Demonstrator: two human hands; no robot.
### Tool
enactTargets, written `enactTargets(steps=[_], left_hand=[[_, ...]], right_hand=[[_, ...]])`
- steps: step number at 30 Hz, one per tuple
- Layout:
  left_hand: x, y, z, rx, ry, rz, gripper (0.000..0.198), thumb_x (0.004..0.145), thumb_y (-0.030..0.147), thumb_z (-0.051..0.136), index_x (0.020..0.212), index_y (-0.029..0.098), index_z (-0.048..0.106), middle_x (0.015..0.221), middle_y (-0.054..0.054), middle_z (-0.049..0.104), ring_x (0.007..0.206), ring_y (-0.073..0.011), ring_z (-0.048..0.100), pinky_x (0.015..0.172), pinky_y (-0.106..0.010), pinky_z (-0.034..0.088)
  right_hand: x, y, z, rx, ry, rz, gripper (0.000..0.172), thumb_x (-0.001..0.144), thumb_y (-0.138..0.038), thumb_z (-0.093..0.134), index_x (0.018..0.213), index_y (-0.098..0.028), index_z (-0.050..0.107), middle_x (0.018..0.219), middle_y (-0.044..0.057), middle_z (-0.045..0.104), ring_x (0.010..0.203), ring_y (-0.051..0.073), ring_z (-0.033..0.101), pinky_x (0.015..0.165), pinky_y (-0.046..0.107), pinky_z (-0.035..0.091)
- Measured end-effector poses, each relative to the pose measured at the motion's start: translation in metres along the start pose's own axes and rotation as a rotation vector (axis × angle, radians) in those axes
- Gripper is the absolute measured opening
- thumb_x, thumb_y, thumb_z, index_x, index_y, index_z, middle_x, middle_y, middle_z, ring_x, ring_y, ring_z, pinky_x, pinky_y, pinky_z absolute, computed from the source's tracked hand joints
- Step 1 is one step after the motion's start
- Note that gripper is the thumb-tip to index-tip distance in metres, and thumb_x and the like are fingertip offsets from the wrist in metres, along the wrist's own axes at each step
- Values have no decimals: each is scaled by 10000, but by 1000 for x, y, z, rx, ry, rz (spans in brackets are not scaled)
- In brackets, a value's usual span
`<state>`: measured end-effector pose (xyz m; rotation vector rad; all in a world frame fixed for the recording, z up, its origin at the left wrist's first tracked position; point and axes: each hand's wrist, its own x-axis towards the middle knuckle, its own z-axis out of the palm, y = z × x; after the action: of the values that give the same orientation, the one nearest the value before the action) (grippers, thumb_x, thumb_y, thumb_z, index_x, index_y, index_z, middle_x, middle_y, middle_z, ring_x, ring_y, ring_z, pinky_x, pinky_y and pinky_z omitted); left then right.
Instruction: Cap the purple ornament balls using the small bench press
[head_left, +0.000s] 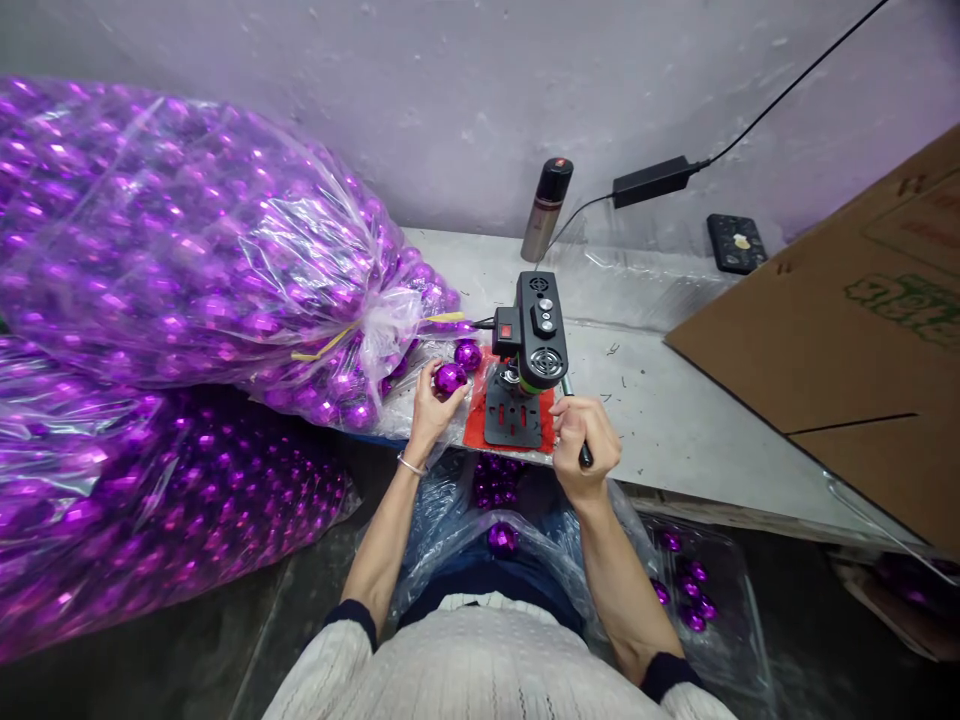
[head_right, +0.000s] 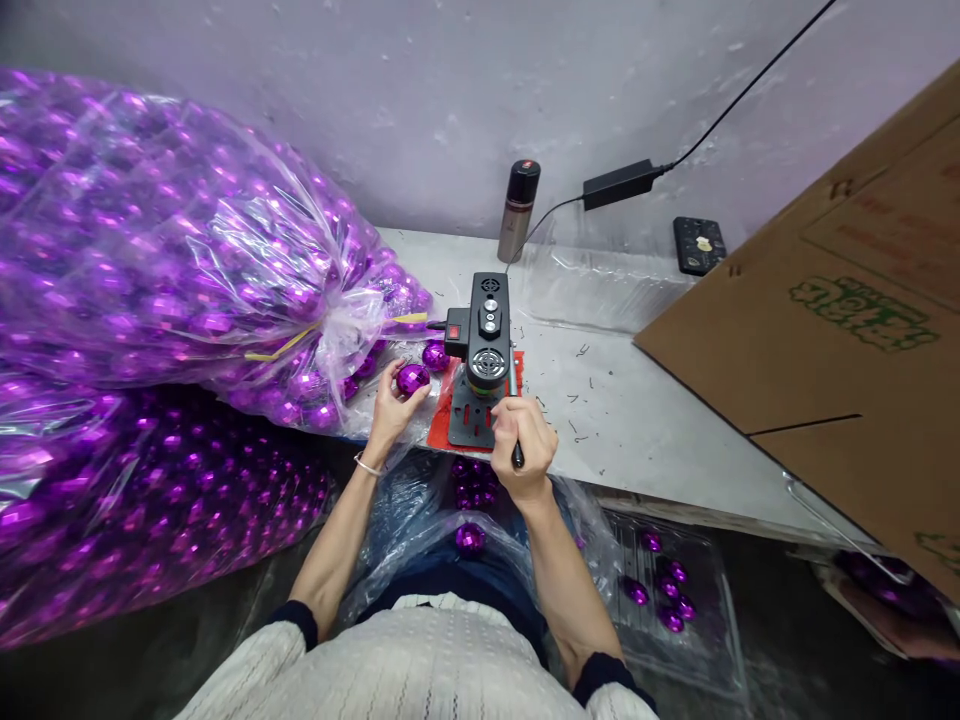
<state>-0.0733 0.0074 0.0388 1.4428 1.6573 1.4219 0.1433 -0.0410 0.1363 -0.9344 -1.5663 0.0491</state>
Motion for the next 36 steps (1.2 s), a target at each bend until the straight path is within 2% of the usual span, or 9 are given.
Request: enactTargets(steps=[4,7,11,18,27,31,34,36], left_hand=[[-22,12,13,-178,-207,-57,734,716,462,870,1296,229,484,1199,-86,659,1008,-210,719,891,-340,588],[-32,19,25,-104,-334,14,625,769,430,840,1273,213,539,1204,-96,688,1074,-245,708,955,-387,579],[-31,22,38,51,-388,175,578,820,378,808,1317,212,564,1302,-129,677,1226,-301,654,1077,-476,519],[-24,26,42,192,-471,265,605,782,321,834,1315,205,571,1239,-126,686,1179,-316,666,1034,-494,535],[-22,22,45,161,-388,124,637,749,341,860,1311,182,607,1282,-142,690,1244,-332,637,1099,-513,492],[-14,14,45,-103,-410,-32,691,771,350,846,1375,191,549,1336,-144,684,1271,-310,641,1125,-495,478],[-7,8,41,-333,-472,-178,645,815,363,810,1365,188,524,1317,-137,699,1226,-266,673,1102,-454,502],[-4,7,37,-380,-507,-214,607,815,365,809,1330,183,544,1328,-134,692,1234,-256,666,1114,-446,491]], right_hand=[[1,-1,0,20,4,-1,276,974,-129,450,734,-229,544,690,6,619,713,165,651,629,315,467],[2,-1,-1,10,-5,1,272,978,-134,442,745,-231,545,700,10,621,715,165,646,635,317,467],[4,-3,-2,-7,-22,-14,265,977,-134,447,751,-229,546,723,15,638,709,159,646,636,313,470],[5,-5,-3,-35,-30,-26,254,962,-107,456,763,-221,565,735,15,655,689,151,644,613,299,464],[7,-5,-4,-36,-35,-66,252,952,-77,466,759,-222,538,716,4,628,686,137,639,595,278,467],[7,-5,-3,-39,-28,-64,255,950,-68,466,756,-223,526,709,0,618,686,134,637,597,275,475],[7,-6,-3,-38,-35,-62,259,951,-67,464,753,-224,522,710,1,616,684,132,637,594,272,478],[7,-6,-3,-39,-33,-68,258,951,-65,464,755,-223,522,707,1,616,688,132,639,595,270,480]])
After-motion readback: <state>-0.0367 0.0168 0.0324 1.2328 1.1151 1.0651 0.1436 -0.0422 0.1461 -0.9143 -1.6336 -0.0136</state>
